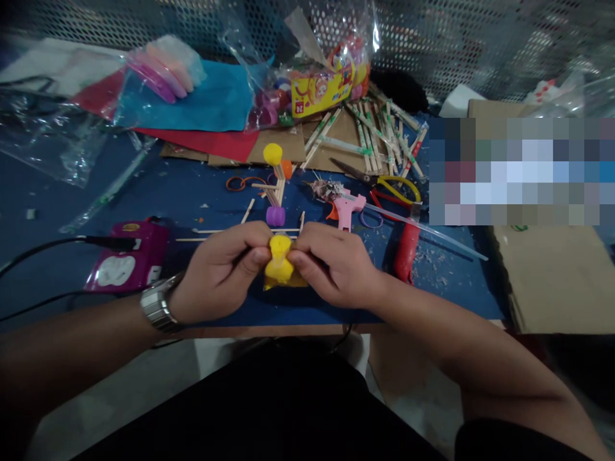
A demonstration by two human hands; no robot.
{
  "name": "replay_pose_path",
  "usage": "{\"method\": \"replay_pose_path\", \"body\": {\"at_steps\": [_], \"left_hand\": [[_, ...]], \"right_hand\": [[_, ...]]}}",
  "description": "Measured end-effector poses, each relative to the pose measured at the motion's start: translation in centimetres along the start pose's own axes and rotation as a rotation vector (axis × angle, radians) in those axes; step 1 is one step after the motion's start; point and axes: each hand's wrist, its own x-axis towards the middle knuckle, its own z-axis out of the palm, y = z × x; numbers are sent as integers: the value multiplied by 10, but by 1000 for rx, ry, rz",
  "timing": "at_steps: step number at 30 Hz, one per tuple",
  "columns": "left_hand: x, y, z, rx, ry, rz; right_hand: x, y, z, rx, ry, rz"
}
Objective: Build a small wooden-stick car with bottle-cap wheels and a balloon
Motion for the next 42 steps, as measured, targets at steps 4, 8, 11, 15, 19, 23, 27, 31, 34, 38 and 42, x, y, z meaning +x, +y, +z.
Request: {"method": "replay_pose_path", "body": {"at_steps": [4, 8, 11, 15, 19, 23, 27, 31, 34, 38, 42], "left_hand": [[0, -1, 1, 2, 66, 11], [1, -2, 1, 42, 20, 14], [0, -1, 1, 9, 29, 50], [0, -1, 1, 48, 66, 28], [-1, -4, 1, 45, 27, 36], [-1, -5, 1, 78, 18, -29], [-1, -4, 1, 53, -52, -2], [-2, -4, -2, -24, 89, -72], [-3, -5, -2, -53, 92, -86], [-3, -6, -2, -52, 120, -85], [-3, -7, -1, -126, 122, -120]], "right_hand": [[0, 0, 0, -6, 19, -11], [0, 0, 2, -7, 27, 3], [0, 0, 3, 4, 11, -6], [1, 1, 5, 0, 54, 10], [1, 3, 6, 29, 4, 4], [1, 4, 5, 25, 54, 30], [1, 3, 5, 26, 8, 51], [0, 5, 3, 56, 44, 74], [-2, 9, 1, 134, 56, 142], [-2, 11, 0, 200, -38, 132], [0, 8, -2, 79, -93, 78]]}}
